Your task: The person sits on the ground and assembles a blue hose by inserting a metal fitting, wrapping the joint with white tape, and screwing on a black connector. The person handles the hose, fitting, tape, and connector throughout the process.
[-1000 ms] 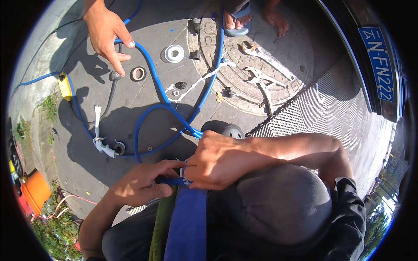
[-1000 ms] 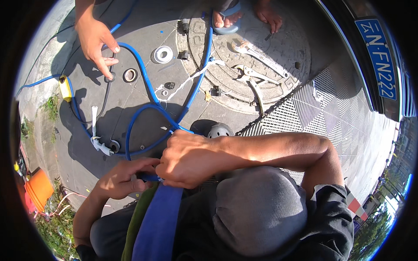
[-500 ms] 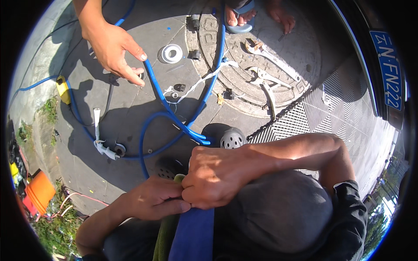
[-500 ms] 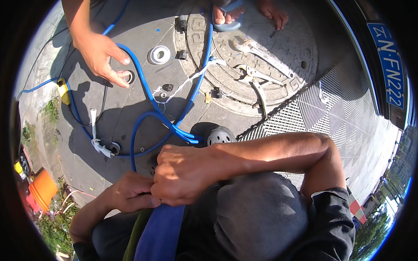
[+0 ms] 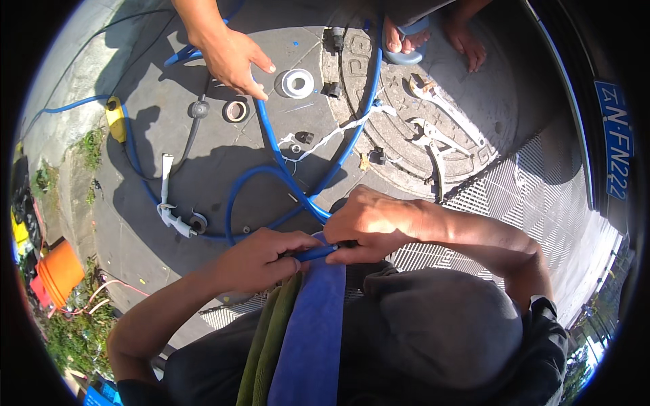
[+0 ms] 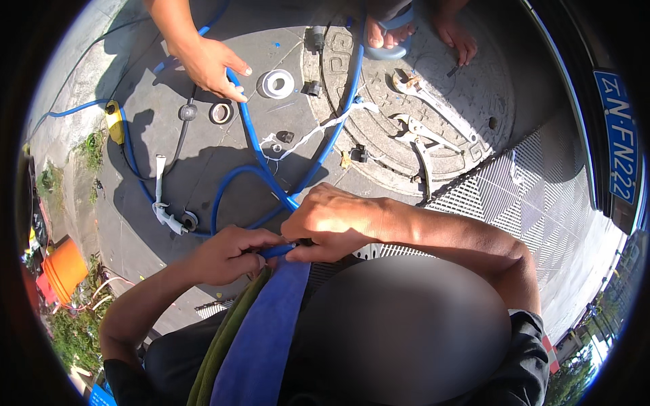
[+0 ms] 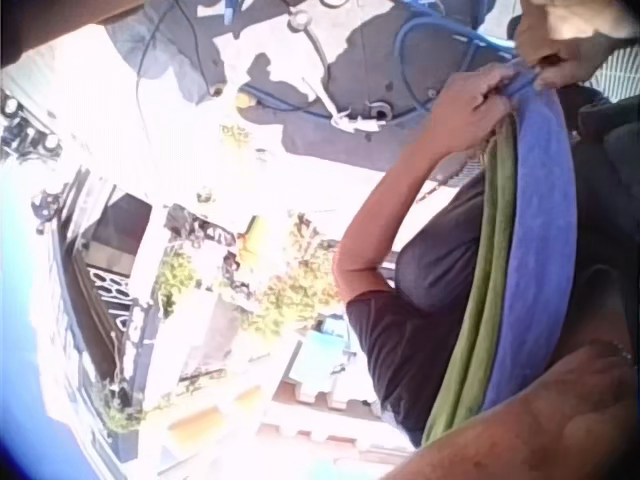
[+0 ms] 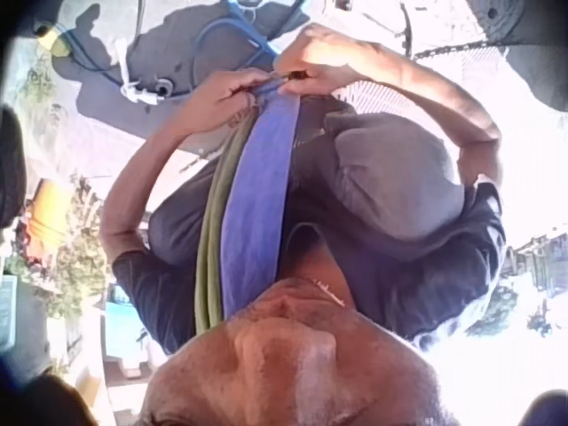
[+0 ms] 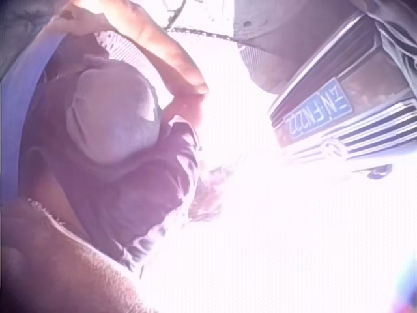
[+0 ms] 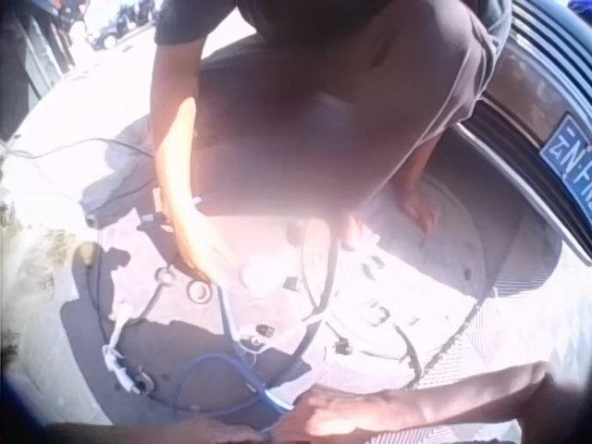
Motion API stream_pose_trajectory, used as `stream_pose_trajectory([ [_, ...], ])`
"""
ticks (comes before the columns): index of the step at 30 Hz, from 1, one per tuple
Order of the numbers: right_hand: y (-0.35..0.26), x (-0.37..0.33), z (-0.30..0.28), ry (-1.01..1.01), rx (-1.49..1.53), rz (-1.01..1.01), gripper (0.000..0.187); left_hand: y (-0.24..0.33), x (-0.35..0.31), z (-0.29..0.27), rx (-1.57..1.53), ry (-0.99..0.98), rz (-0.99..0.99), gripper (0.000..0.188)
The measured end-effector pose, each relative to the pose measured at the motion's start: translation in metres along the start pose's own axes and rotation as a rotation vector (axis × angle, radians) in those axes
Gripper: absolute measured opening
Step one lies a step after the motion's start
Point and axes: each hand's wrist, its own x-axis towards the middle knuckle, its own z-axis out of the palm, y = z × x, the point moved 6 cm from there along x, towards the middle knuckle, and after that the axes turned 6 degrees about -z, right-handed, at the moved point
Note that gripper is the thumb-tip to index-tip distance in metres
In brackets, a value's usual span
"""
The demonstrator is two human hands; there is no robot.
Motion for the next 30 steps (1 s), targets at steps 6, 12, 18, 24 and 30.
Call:
stream_pose_trajectory([
  [6, 0.139, -0.092, 0.032, 0.037, -1.043, 0.232, 0.039, -0.06, 0.068, -0.049, -0.261, 0.27, -0.25, 0.028],
  [12, 0.164, 0.007, -0.053, 0.405, -0.776, 0.374, 0.008, -0.102, 0.106, -0.041, -0.609, 0.538, -0.054, 0.029],
  [18, 0.232, 0.059, -0.069, 0.095, -1.167, 0.411, 0.011, -0.09, 0.118, -0.035, -0.707, 0.624, 0.064, 0.032],
  [24, 0.221, 0.063, -0.061, 0.145, -1.346, 0.101, 0.008, -0.105, 0.122, -0.035, -0.715, 0.653, 0.097, 0.032],
  [30, 0.219, 0.064, -0.06, 0.117, -1.374, 0.182, 0.009, -0.104, 0.126, -0.041, -0.758, 0.709, 0.099, 0.026],
])
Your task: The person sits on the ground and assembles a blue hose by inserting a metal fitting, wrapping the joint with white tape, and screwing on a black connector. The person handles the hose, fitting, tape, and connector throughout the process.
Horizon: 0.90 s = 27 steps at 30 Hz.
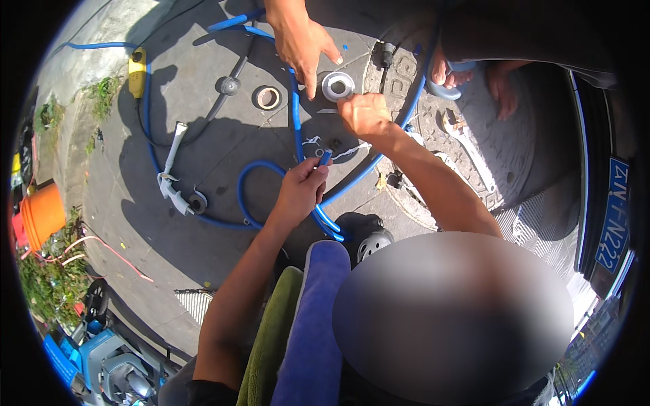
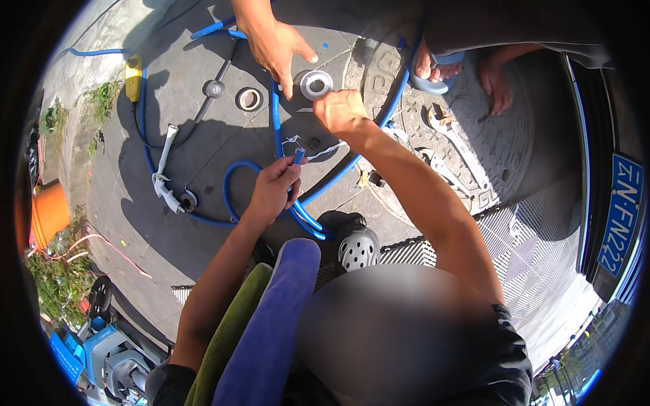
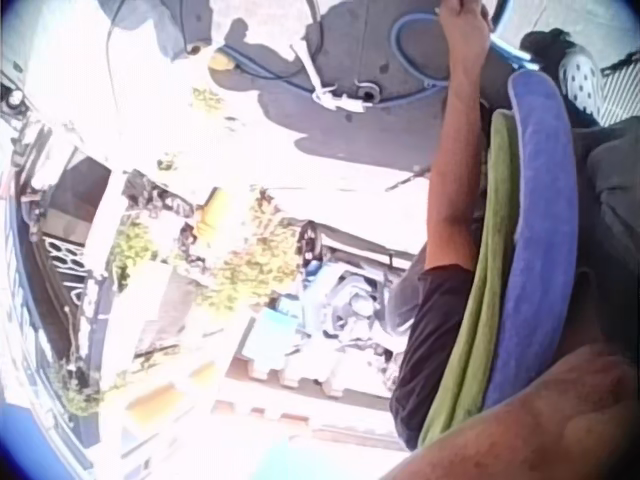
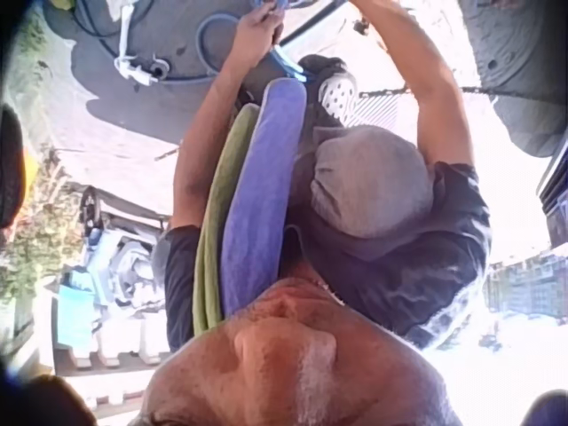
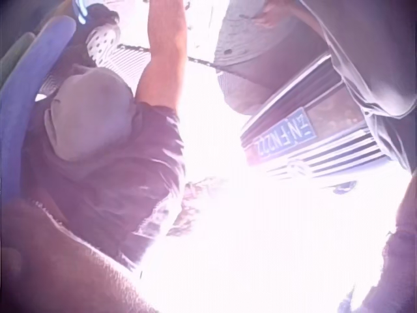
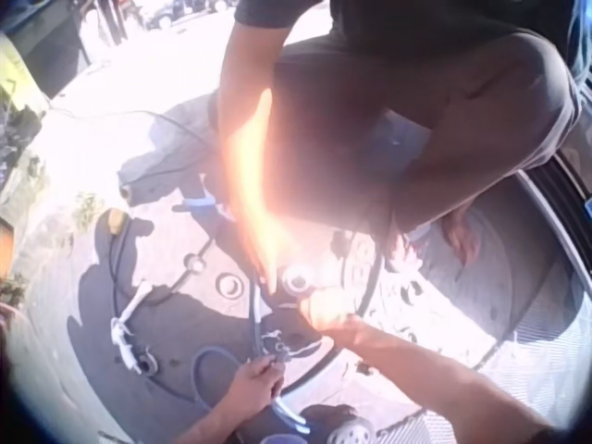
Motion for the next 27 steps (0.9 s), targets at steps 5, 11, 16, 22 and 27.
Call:
stream_pose_trajectory([
  [5, -0.003, -0.002, -0.014, 0.262, -0.236, -0.14, 0.009, 0.002, 0.008, -0.002, 0.012, -0.028, 0.02, 0.032],
  [11, 0.005, 0.01, 0.006, 0.002, 0.008, -0.099, 0.011, 0.007, 0.012, -0.003, -0.003, -0.029, 0.002, 0.033],
  [16, 0.002, 0.007, -0.006, 0.116, -0.067, -0.161, 0.015, 0.007, 0.011, -0.005, -0.021, -0.025, 0.012, 0.033],
  [22, 0.005, 0.008, 0.006, -0.022, 0.026, -0.094, 0.018, 0.01, 0.01, -0.004, -0.021, -0.012, 0.029, 0.032],
  [27, -0.005, 0.006, 0.004, -0.068, -0.018, -0.159, 0.02, 0.009, 0.015, -0.005, 0.005, 0.03, 0.051, 0.032],
])
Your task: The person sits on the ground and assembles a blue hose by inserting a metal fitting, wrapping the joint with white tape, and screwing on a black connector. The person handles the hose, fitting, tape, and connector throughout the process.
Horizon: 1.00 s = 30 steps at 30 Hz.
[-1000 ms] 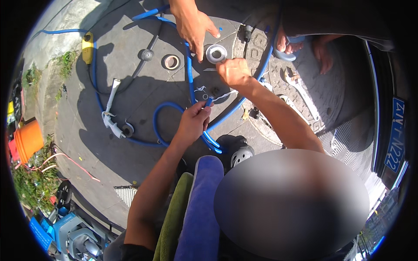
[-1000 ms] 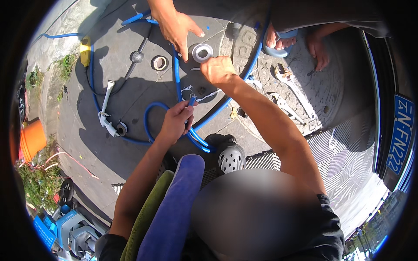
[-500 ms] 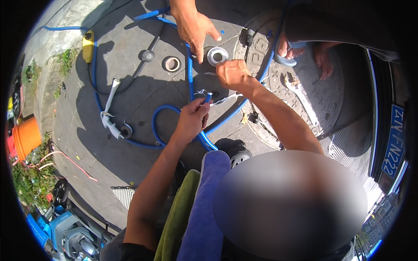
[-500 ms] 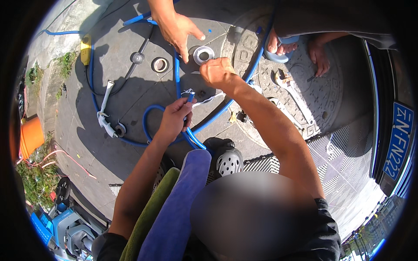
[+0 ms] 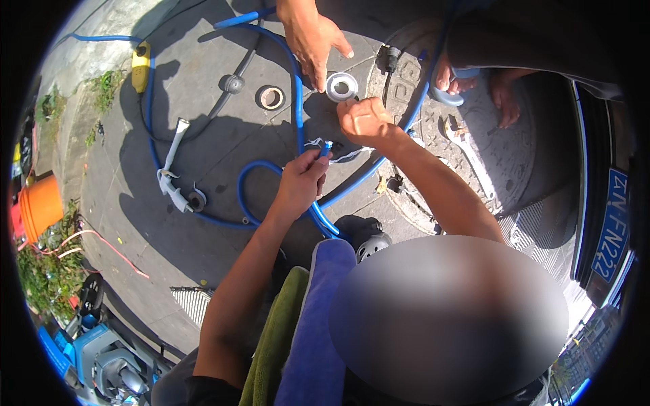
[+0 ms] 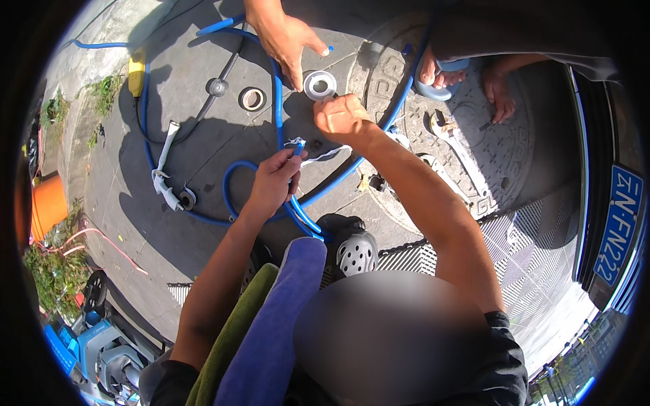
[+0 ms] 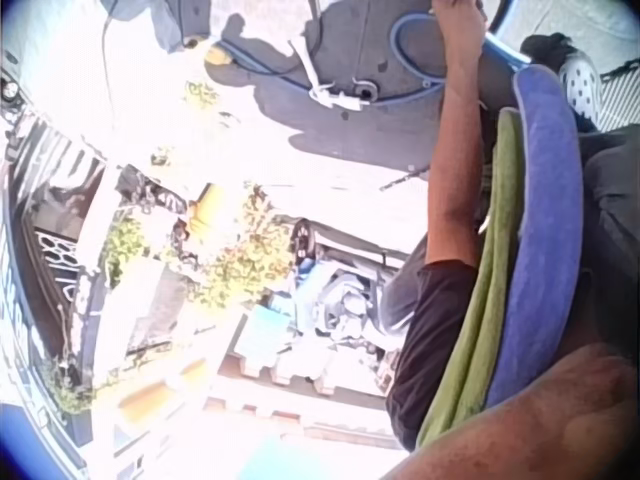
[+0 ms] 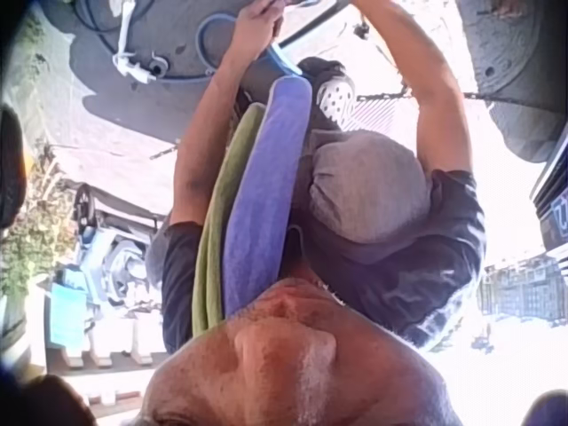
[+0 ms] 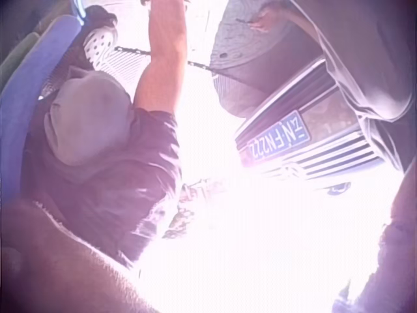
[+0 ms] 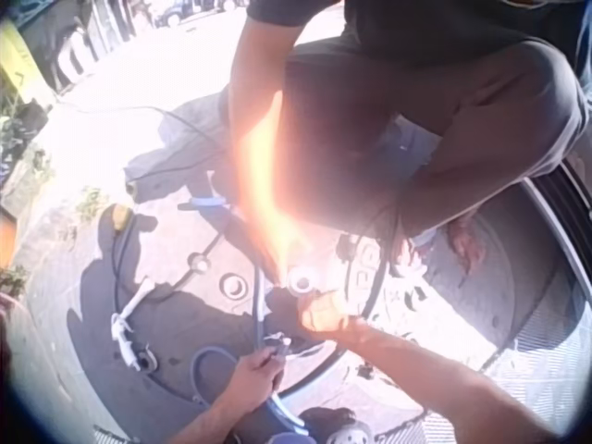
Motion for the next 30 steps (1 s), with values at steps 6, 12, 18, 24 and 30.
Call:
stream_pose_trajectory([
  [6, 0.011, -0.027, -0.028, 0.331, 0.257, 0.203, 0.02, 0.01, 0.028, -0.002, 0.167, 0.115, 0.075, 0.027],
  [12, 0.041, -0.046, -0.026, 0.204, 1.061, 0.697, 0.031, 0.053, 0.086, -0.002, 0.688, 0.368, 0.291, 0.03],
  [18, 0.041, -0.032, -0.026, 0.201, 0.849, 0.592, 0.026, 0.055, 0.123, -0.004, 0.737, 0.354, 0.309, 0.03],
  [24, 0.03, -0.021, -0.015, 0.266, 0.451, 0.425, 0.017, 0.059, 0.124, -0.002, 0.744, 0.36, 0.391, 0.026],
  [30, 0.018, -0.015, -0.017, 0.292, 0.294, 0.259, 0.005, 0.058, 0.126, -0.001, 0.813, 0.394, 0.37, 0.031],
])
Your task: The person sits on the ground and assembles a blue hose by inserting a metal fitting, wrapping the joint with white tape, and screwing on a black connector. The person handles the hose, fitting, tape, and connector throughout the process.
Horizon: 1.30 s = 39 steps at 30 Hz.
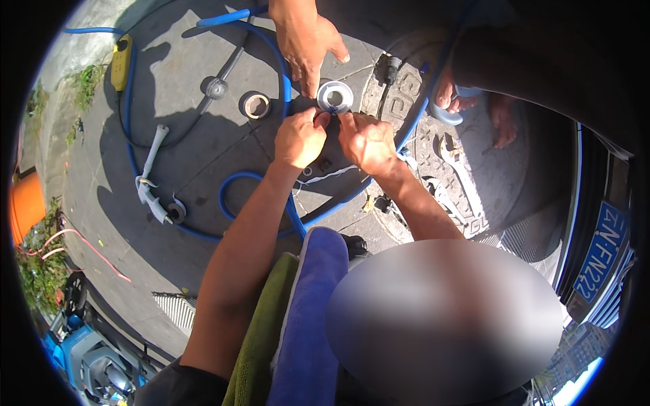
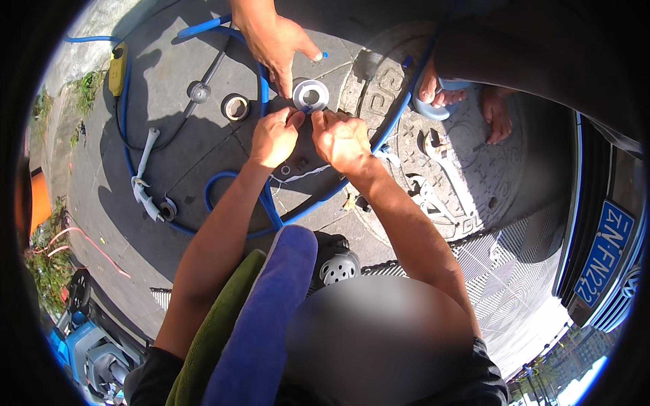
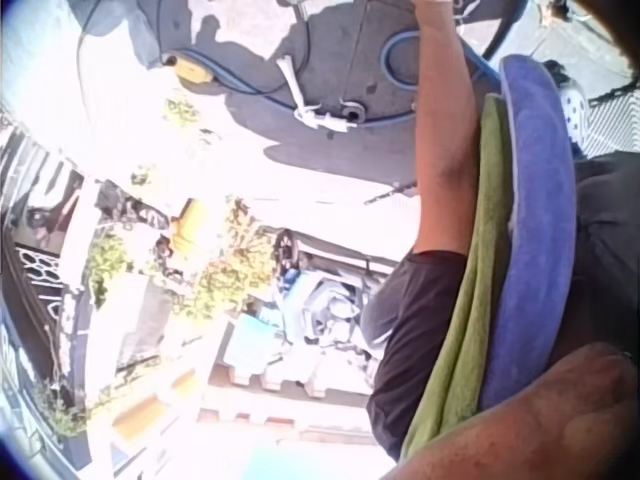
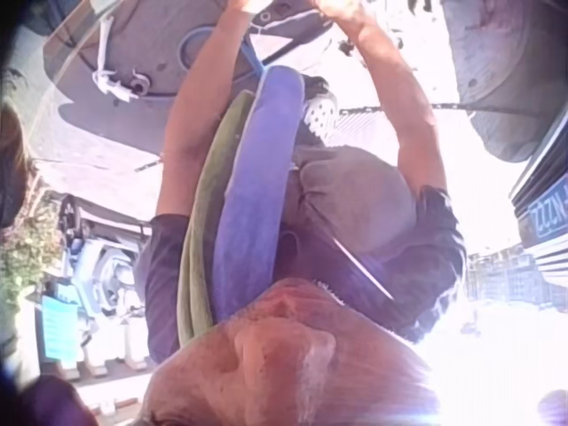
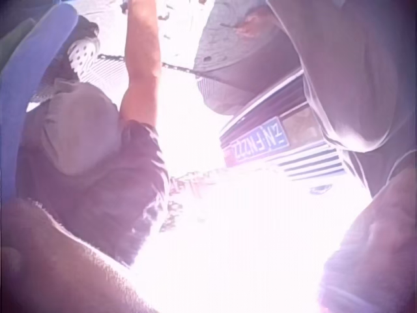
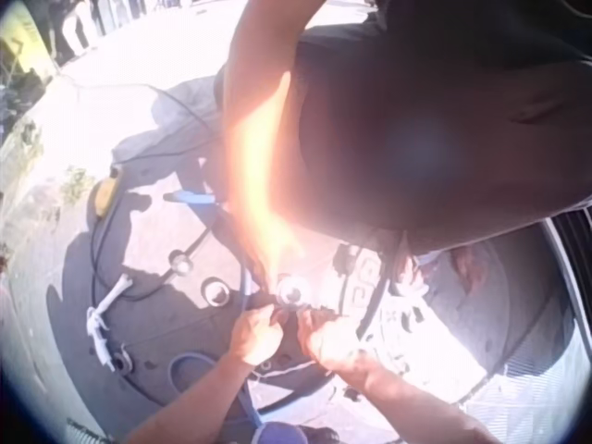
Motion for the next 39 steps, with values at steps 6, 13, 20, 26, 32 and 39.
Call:
stream_pose_trajectory([
  [6, -0.005, 0.002, -0.003, -0.031, -0.068, -0.033, 0.007, -0.002, 0.002, 0.001, 0.036, 0.018, -0.012, 0.031],
  [13, -0.006, 0.003, 0.01, -0.078, -0.129, -0.058, 0.01, 0.003, 0.0, 0.0, 0.017, 0.044, 0.015, 0.028],
  [20, -0.011, 0.015, 0.001, -0.039, -0.038, -0.137, 0.011, 0.002, -0.006, -0.001, 0.08, 0.13, 0.048, 0.023],
  [26, -0.007, 0.017, 0.006, -0.041, -0.058, -0.166, 0.01, 0.007, -0.01, -0.001, 0.102, 0.096, -0.036, 0.023],
  [32, -0.003, 0.02, 0.016, -0.024, -0.036, -0.202, 0.011, 0.007, -0.015, -0.003, 0.05, 0.156, -0.036, 0.019],
  [39, 0.001, 0.028, 0.017, -0.096, -0.014, -0.263, 0.013, 0.005, -0.015, 0.003, 0.089, 0.193, -0.016, 0.017],
])
